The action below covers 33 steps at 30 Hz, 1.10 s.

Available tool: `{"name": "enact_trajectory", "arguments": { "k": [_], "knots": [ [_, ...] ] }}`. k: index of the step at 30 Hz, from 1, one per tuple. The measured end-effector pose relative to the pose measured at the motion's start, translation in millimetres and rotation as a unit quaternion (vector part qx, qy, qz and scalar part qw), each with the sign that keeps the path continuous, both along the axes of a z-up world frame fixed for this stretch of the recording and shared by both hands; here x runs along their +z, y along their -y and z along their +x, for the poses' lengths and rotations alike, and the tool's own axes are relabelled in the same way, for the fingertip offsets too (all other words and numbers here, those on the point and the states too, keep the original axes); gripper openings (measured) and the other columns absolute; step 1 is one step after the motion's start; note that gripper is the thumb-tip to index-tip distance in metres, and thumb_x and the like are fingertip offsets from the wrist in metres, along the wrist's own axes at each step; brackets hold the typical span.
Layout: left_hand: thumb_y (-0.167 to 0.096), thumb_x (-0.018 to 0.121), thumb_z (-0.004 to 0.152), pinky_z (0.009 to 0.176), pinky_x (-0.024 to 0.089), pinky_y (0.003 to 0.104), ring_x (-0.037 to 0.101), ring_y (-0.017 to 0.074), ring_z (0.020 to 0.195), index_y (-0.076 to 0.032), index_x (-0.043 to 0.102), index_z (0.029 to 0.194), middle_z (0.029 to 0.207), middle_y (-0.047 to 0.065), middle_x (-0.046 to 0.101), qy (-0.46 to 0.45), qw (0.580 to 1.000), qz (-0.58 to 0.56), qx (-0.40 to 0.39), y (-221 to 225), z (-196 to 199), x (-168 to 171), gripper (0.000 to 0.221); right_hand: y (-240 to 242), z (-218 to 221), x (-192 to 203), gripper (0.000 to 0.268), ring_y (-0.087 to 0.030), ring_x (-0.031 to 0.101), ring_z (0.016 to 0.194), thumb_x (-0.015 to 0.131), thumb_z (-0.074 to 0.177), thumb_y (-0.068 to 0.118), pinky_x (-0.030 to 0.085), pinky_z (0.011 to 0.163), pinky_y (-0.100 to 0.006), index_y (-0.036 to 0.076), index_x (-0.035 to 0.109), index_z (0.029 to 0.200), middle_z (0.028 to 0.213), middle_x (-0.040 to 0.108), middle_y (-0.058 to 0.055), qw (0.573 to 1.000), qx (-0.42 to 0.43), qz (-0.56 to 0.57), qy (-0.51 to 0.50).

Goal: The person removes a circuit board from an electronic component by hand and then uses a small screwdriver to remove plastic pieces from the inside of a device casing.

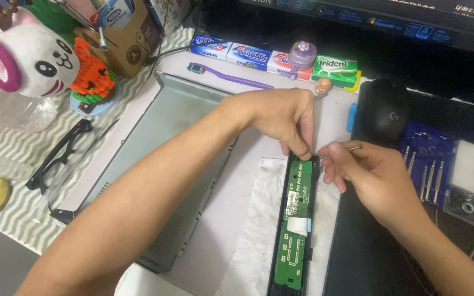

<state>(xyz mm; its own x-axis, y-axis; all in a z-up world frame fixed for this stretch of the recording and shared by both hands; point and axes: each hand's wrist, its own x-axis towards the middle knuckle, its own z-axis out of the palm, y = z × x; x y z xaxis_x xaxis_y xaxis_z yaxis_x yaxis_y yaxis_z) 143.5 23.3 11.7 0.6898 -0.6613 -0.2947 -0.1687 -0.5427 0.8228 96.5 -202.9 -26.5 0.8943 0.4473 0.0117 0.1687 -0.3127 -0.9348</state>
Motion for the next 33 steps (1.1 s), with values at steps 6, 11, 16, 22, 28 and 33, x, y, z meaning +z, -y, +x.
{"name": "enact_trajectory", "arguments": {
  "k": [6, 11, 16, 22, 28, 33],
  "knots": [
    [-0.012, 0.082, 0.076, 0.060, 0.068, 0.021, 0.074, 0.0089, 0.065, -0.008, 0.084, 0.096, 0.080, 0.002, 0.081, -0.006, 1.000, 0.019, -0.005, 2.1, 4.7, -5.5, 0.020, 4.8, 15.1, -20.9, 0.039, -0.024, 0.055, 0.049, 0.057, 0.101, 0.021, 0.042, 0.052, -0.030, -0.012, 0.076, 0.097, 0.069, 0.072, -0.024, 0.996, 0.028, 0.058, -0.059],
    [-0.011, 0.083, 0.076, 0.064, 0.068, 0.020, 0.077, 0.0112, 0.069, -0.009, 0.084, 0.096, 0.083, 0.002, 0.082, -0.017, 0.998, 0.050, 0.026, 7.2, -6.0, 15.0, 0.020, 2.4, 18.9, -20.4, 0.033, -0.035, 0.063, 0.064, 0.060, 0.100, 0.010, 0.042, 0.054, -0.037, -0.020, 0.072, 0.099, 0.087, 0.069, -0.030, 0.978, -0.017, 0.124, -0.168],
    [-0.010, 0.081, 0.076, 0.067, 0.069, 0.020, 0.077, 0.0100, 0.072, -0.010, 0.084, 0.096, 0.082, 0.001, 0.082, -0.021, 0.996, 0.071, 0.040, 10.7, -7.6, 15.6, 0.020, 3.5, 24.6, -26.4, 0.034, -0.035, 0.061, 0.069, 0.061, 0.100, 0.010, 0.042, 0.056, -0.038, -0.022, 0.072, 0.096, 0.092, 0.071, -0.031, 0.963, -0.022, 0.152, -0.223],
    [-0.011, 0.083, 0.077, 0.066, 0.068, 0.020, 0.077, 0.0112, 0.071, -0.011, 0.084, 0.096, 0.083, 0.002, 0.082, -0.025, 0.996, 0.072, 0.047, 11.5, -10.2, 19.6, 0.020, -1.0, 18.3, -21.9, 0.034, -0.035, 0.063, 0.063, 0.062, 0.101, 0.011, 0.043, 0.052, -0.037, -0.021, 0.069, 0.096, 0.084, 0.067, -0.030, 0.963, -0.057, 0.150, -0.217],
    [-0.011, 0.083, 0.078, 0.065, 0.068, 0.020, 0.077, 0.0116, 0.071, -0.010, 0.084, 0.097, 0.086, 0.003, 0.083, -0.024, 0.996, 0.074, 0.047, 12.6, -11.1, 18.7, 0.018, -0.4, 22.6, -24.6, 0.033, -0.033, 0.059, 0.063, 0.063, 0.102, 0.010, 0.040, 0.055, -0.038, -0.021, 0.069, 0.095, 0.082, 0.065, -0.029, 0.951, -0.076, 0.156, -0.255],
    [-0.012, 0.083, 0.078, 0.066, 0.068, 0.020, 0.079, 0.0142, 0.072, -0.011, 0.084, 0.097, 0.086, 0.003, 0.082, -0.025, 0.994, 0.087, 0.055, 13.7, -14.9, 24.5, 0.019, -3.5, 21.2, -8.6, 0.033, -0.034, 0.059, 0.067, 0.063, 0.102, 0.010, 0.038, 0.056, -0.039, -0.022, 0.069, 0.097, 0.084, 0.065, -0.031, 0.947, -0.078, 0.135, -0.280]
  ]
}}
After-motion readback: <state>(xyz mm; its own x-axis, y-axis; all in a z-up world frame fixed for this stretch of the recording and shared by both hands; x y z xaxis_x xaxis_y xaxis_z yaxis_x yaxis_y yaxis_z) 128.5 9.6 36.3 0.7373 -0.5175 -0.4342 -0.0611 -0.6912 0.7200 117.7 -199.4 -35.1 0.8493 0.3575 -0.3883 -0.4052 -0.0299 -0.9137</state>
